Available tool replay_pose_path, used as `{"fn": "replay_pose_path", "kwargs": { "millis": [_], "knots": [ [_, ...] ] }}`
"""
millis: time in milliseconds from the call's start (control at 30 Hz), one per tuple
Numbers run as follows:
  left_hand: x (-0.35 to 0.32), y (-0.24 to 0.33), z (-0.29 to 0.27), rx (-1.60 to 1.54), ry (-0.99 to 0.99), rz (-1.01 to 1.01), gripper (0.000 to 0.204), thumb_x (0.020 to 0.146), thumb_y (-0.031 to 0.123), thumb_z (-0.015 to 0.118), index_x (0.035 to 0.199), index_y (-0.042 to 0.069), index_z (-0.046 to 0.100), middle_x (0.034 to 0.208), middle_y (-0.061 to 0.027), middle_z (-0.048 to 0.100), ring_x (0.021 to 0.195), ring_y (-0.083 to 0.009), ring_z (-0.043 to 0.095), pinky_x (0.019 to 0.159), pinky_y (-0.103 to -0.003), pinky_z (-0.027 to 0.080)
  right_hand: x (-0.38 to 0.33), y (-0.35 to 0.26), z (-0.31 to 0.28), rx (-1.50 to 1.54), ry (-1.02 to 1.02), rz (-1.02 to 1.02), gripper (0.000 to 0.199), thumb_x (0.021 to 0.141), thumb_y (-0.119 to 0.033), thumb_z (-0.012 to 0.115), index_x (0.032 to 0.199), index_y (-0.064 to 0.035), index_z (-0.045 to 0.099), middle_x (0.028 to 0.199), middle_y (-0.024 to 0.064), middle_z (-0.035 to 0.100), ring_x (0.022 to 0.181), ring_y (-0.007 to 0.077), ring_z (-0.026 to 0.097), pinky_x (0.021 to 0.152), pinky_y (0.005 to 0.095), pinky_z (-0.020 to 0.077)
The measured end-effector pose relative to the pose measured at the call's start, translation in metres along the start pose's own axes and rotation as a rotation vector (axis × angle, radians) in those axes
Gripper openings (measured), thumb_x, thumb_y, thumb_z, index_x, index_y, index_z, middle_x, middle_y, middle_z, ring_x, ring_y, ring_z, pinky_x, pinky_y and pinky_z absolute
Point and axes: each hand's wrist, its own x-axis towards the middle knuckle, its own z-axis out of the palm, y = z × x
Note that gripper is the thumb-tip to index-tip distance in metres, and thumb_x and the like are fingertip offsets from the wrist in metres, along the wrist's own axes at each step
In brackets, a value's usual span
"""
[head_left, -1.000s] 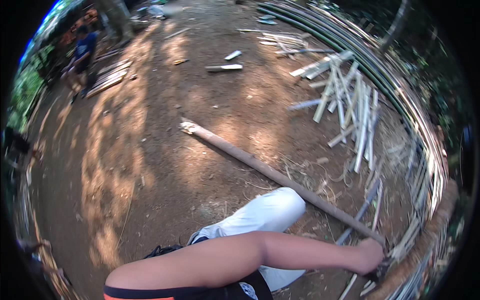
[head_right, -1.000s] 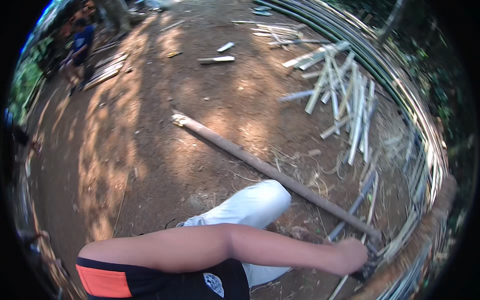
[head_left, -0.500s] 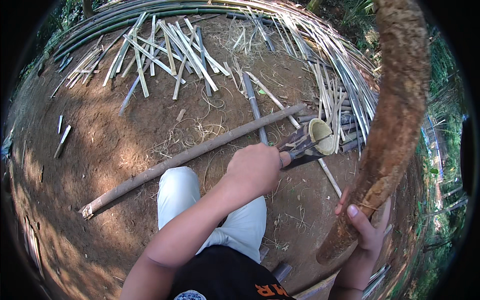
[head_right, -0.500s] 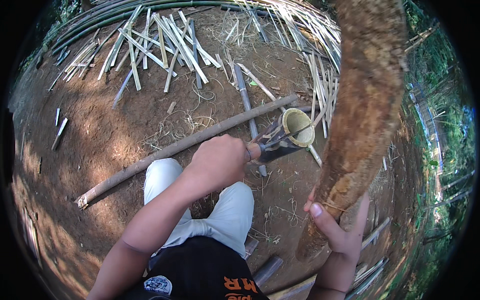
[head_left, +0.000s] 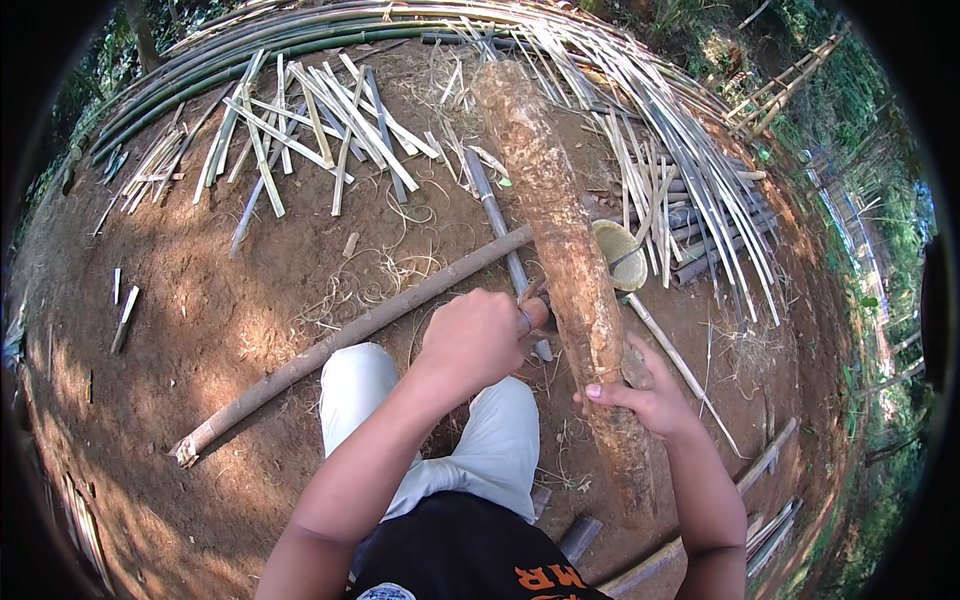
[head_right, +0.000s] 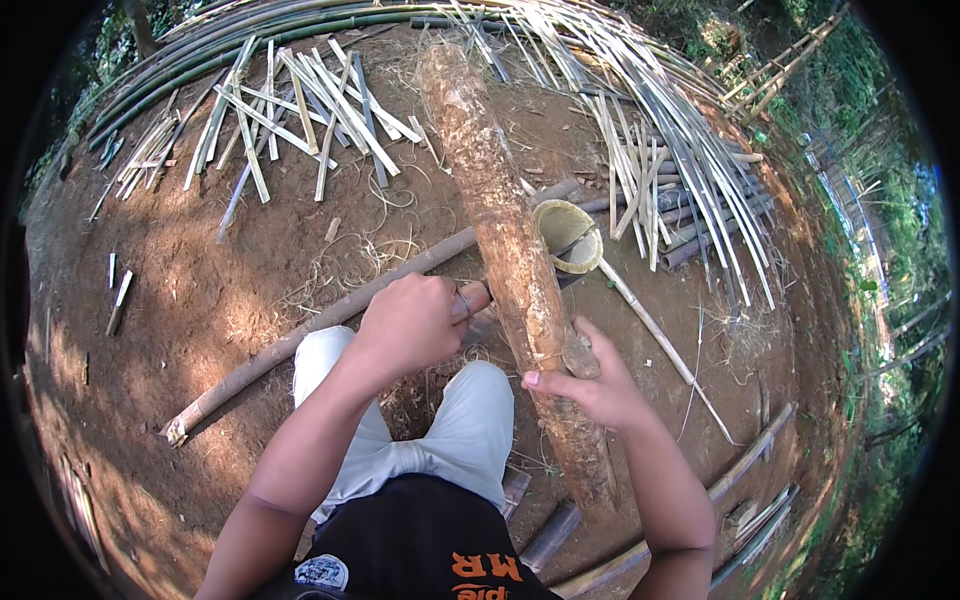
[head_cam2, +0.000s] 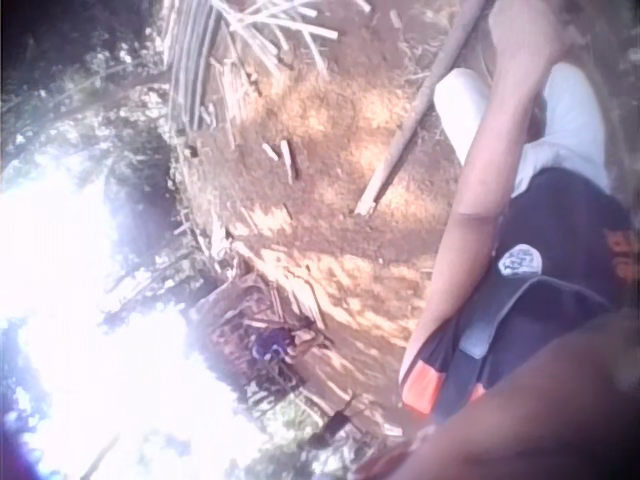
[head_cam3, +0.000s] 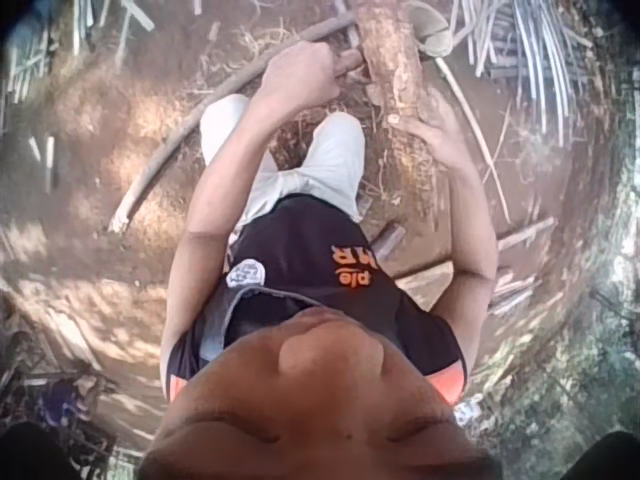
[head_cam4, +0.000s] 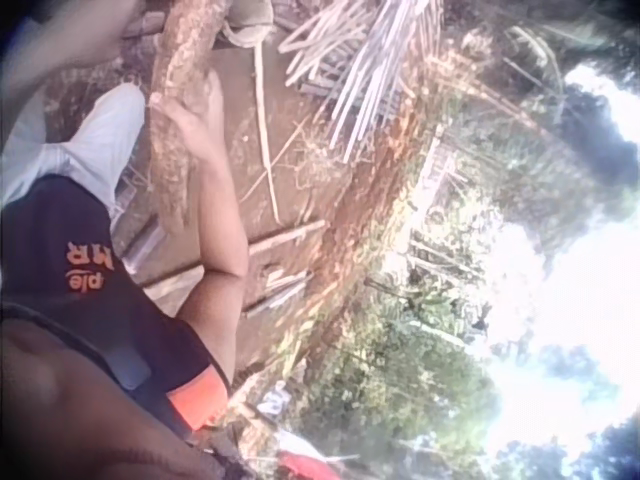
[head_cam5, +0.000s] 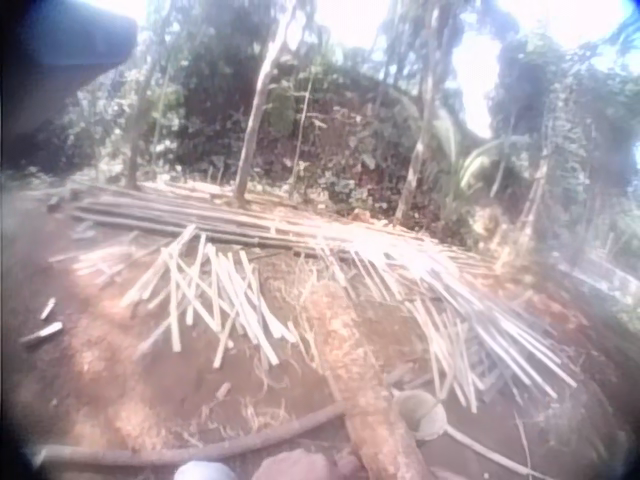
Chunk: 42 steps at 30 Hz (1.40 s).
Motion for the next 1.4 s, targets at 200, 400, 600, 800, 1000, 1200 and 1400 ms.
{"fn": "replay_pose_path", "kwargs": {
  "millis": [200,400,600,800,1000,1200,1400],
  "knots": [
    [0.004,-0.006,0.008,-0.014,-0.004,-0.074,0.021,0.081,0.019,0.070,0.081,-0.002,0.072,0.078,-0.0267,0.070,0.080,-0.0444,0.071,0.077,-0.052,0.057,-0.031,-0.033,0.025,-0.087,0.283,-0.474,0.077,0.078,-0.019,0.087,0.139,0.0022,0.045,0.131,0.0141,0.055,0.120,0.0239,0.057,0.102,0.0385,0.0472],
    [0.004,-0.003,0.006,0.008,-0.035,-0.082,0.022,0.080,0.019,0.071,0.082,-0.003,0.073,0.080,-0.0264,0.071,0.080,-0.0436,0.072,0.077,-0.051,0.058,-0.054,-0.040,0.019,-0.238,0.341,-0.180,0.066,0.085,-0.032,0.083,0.133,0.0032,0.055,0.125,0.0135,0.064,0.112,0.0234,0.065,0.099,0.0382,0.0501],
    [-0.003,-0.017,0.019,0.013,-0.031,-0.051,0.021,0.078,0.017,0.072,0.085,-0.002,0.075,0.084,-0.0266,0.072,0.082,-0.0424,0.073,0.077,-0.049,0.059,-0.013,-0.002,0.019,-0.448,0.076,-0.123,0.066,0.086,-0.034,0.081,0.135,0.0025,0.058,0.120,0.0173,0.072,0.111,0.0243,0.069,0.100,0.0356,0.0503],
    [-0.001,-0.015,0.025,0.064,0.074,-0.031,0.022,0.080,0.019,0.069,0.089,-0.001,0.072,0.082,-0.0253,0.072,0.080,-0.0423,0.073,0.076,-0.050,0.059,-0.002,0.017,0.016,-0.539,0.108,-0.227,0.064,0.087,-0.037,0.080,0.135,0.0001,0.059,0.120,0.0153,0.071,0.110,0.0264,0.069,0.100,0.0361,0.0508],
    [0.001,-0.015,0.024,0.125,0.137,0.015,0.025,0.087,0.025,0.068,0.086,0.000,0.069,0.079,-0.0243,0.071,0.077,-0.0423,0.072,0.073,-0.052,0.058,-0.024,-0.025,0.032,-0.348,0.196,-0.286,0.057,0.085,-0.027,0.082,0.128,0.0035,0.060,0.116,0.0148,0.072,0.107,0.0220,0.070,0.096,0.0339,0.0527],
    [-0.005,-0.023,0.023,0.128,0.131,-0.007,0.025,0.087,0.024,0.068,0.085,-0.001,0.070,0.078,-0.0252,0.071,0.077,-0.0422,0.072,0.073,-0.052,0.058,-0.034,-0.054,0.033,-0.276,0.215,-0.442,0.052,0.084,-0.021,0.082,0.125,0.0027,0.062,0.110,0.0147,0.073,0.104,0.0211,0.071,0.094,0.0356,0.0541],
    [0.000,-0.028,0.033,0.099,0.116,-0.019,0.018,0.083,0.016,0.067,0.084,-0.001,0.072,0.079,-0.0257,0.071,0.078,-0.0421,0.072,0.073,-0.051,0.058,0.011,0.015,0.009,-0.348,-0.022,-0.144,0.051,0.092,-0.038,0.076,0.128,-0.0027,0.067,0.120,0.0162,0.070,0.122,0.0276,0.063,0.108,0.0379,0.0452]
  ]
}}
